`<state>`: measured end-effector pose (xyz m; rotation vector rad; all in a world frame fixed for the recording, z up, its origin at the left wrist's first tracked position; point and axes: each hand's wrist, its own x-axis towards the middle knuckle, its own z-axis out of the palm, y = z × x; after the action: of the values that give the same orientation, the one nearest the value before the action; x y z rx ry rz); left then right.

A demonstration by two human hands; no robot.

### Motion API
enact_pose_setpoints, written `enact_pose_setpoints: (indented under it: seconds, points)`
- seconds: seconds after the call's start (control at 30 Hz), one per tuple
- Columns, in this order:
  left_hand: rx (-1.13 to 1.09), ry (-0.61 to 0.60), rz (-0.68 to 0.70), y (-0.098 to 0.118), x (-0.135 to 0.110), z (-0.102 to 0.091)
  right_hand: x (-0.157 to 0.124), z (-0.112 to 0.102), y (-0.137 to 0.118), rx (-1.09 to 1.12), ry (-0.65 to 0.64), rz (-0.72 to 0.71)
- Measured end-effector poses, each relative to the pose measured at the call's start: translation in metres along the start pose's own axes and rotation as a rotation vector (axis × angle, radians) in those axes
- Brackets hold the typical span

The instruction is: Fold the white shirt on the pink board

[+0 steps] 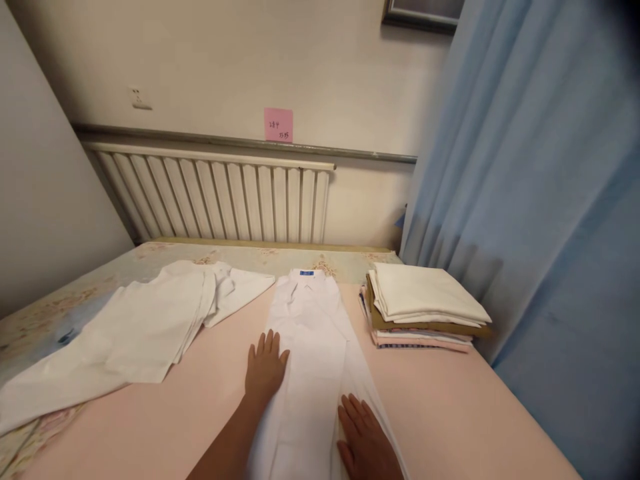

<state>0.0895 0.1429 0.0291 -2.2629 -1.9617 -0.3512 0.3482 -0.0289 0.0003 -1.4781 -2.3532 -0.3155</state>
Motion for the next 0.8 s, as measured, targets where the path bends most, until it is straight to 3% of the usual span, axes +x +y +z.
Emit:
enact_pose_setpoints:
  seconds: [0.33,0.5,0.67,0.8]
  points:
    - [-0.005,-0.012,-0.003,0.001,0.0,-0.005,0.001,-0.006,-0.004,0.01,0.029,0.035]
    - [0.012,0.015,0.047,-0.003,-0.025,-0.007,0.001,-0.009,-0.004,-0.004,0.04,0.031]
    - [-0.015,0.019,0.144,-0.019,-0.058,-0.009,0.002,-0.009,-0.004,0.007,0.091,0.005]
    - [-0.045,0.035,0.194,-0.03,-0.07,-0.009,0.001,-0.008,0.0,0.031,0.128,-0.037]
